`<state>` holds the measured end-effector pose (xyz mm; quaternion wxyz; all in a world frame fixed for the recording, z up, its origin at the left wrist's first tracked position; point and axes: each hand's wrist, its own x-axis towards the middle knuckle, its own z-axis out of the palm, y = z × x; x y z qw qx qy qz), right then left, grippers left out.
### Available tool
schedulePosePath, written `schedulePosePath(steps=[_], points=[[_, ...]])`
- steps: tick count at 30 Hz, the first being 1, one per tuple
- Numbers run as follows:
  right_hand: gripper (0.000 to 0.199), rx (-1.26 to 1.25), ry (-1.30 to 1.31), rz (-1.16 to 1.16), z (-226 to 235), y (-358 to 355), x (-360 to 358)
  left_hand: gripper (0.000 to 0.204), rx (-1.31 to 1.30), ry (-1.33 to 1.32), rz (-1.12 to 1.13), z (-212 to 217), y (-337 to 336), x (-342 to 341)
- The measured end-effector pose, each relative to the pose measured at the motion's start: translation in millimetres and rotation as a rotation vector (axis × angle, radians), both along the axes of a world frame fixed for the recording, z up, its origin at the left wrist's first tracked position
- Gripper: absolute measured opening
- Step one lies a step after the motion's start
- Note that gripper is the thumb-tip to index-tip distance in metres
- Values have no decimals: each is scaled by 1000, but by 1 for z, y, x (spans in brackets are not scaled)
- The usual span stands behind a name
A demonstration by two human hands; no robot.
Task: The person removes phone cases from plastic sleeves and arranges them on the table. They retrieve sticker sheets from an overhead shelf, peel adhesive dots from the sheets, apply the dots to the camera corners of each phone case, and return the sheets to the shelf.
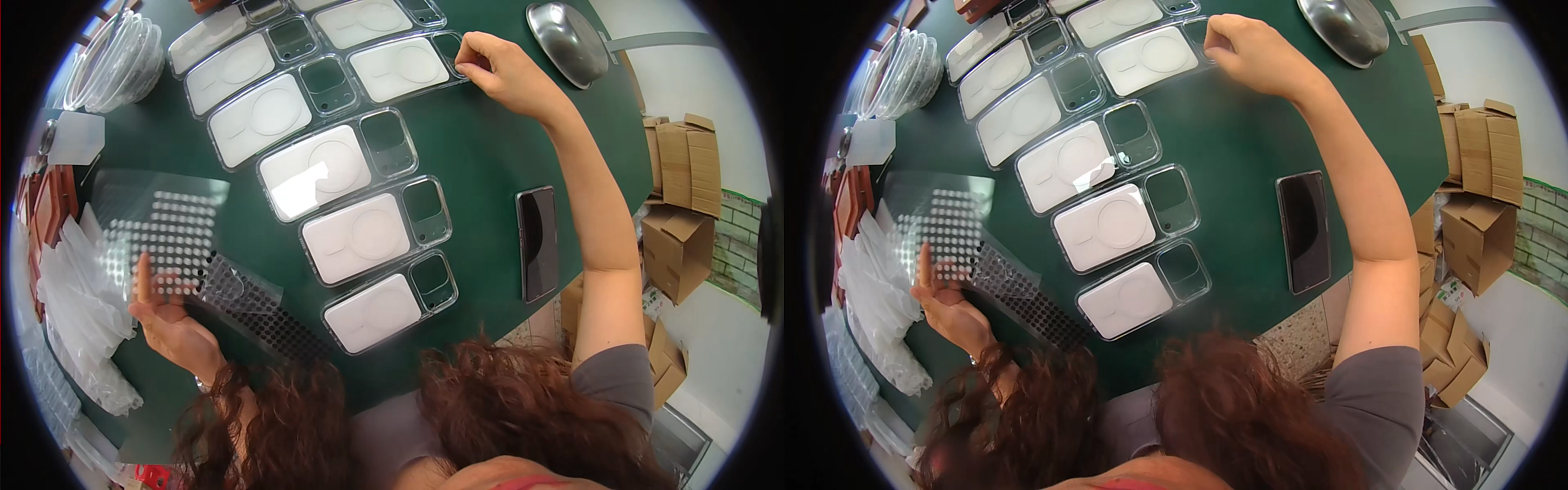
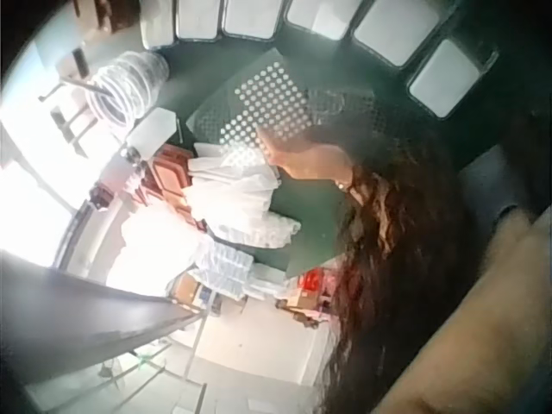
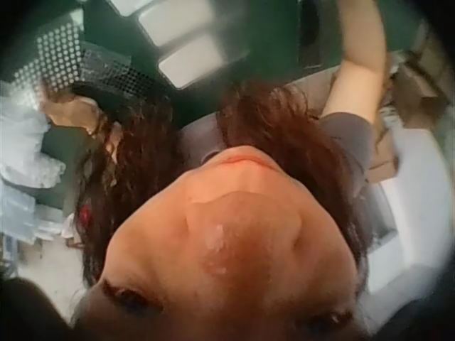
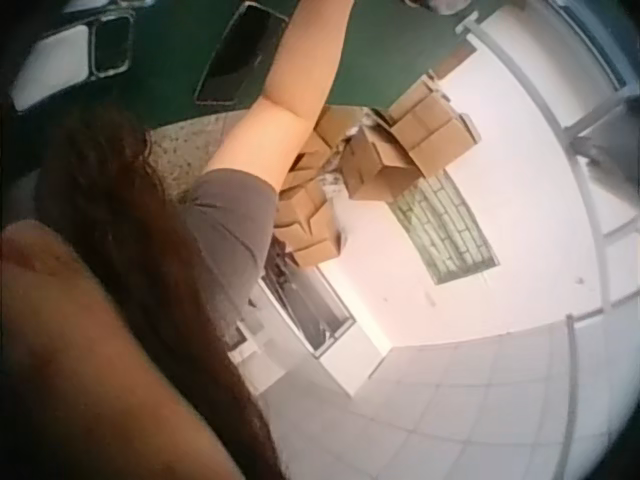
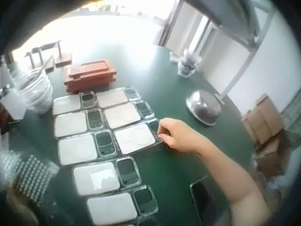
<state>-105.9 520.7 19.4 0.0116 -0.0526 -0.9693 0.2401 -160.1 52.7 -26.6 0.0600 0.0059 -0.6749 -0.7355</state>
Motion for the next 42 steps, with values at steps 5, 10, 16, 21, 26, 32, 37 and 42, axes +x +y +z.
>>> schedulePosePath(steps=[5,10,16,21,26,32,37,42], points=[[14,-169,-63,-100,-5,16,-1,29,-511,374,338,44,-9,-3],[15,-171,-32,-104,-12,13,-4,27,-199,635,599,88,-27,15],[21,-129,231,-184,-1,-11,14,49,162,157,-17,70,9,71],[7,-321,512,-20,55,-169,76,53,347,-82,-301,52,32,100],[24,-199,597,328,43,-235,108,57,268,-104,-415,42,36,109],[20,-250,648,173,32,-252,105,82,252,6,-545,46,40,122],[26,-238,678,204,23,-259,101,80,310,-170,-723,45,31,123],[30,-190,589,220,16,-273,116,30,431,-320,-576,42,39,121]])
